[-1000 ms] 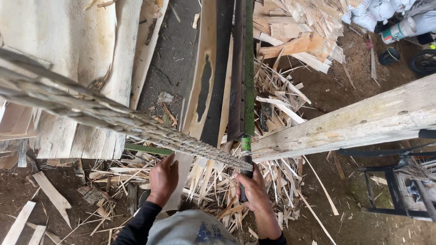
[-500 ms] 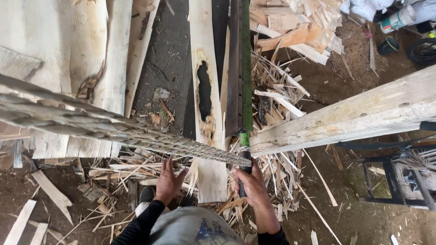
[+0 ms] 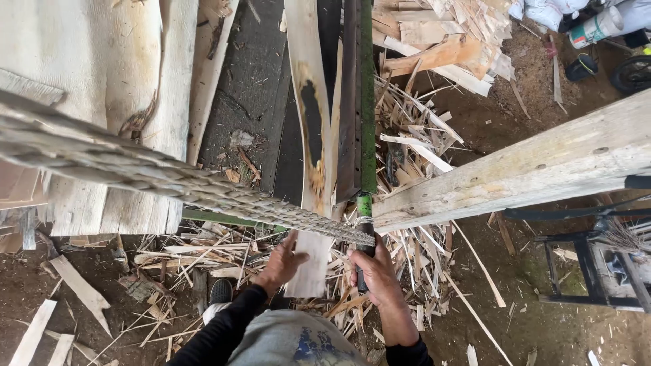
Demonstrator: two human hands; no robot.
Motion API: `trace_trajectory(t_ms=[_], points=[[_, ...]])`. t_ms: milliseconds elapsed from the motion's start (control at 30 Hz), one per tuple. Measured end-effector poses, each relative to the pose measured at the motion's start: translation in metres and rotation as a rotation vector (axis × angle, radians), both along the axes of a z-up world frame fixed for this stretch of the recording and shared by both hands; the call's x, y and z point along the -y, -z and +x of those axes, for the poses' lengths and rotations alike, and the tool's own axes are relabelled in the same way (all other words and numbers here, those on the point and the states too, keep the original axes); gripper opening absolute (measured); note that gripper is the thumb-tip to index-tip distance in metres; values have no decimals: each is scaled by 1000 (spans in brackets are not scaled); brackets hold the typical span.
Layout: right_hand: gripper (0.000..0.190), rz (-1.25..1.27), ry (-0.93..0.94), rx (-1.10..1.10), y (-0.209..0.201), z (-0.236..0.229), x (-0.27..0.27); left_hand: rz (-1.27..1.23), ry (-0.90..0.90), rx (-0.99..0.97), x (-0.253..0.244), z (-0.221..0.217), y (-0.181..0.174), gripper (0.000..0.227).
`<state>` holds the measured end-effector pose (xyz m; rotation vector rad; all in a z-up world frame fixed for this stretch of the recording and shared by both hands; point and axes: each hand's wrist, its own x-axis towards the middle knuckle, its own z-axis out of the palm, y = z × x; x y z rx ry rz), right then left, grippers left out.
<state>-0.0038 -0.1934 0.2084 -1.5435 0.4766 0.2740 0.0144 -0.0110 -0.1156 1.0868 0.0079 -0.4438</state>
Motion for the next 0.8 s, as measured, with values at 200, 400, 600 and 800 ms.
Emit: trace_trajectory(t_ms=[200,400,600,800], points=[[67,46,-12,7,-3,2,-4,-172,142,-217,-73,-6,-43,99],[66,54,4,10,-1,-3,-5,22,94,-352,-75,-47,-66,98],[76,-67,-39,-2,-15,0,-5,363,126,-10,-74,-46,-159,99],[72,-298,-113,10,-31,3,0,251,38,34,-60,-22,-134,96]])
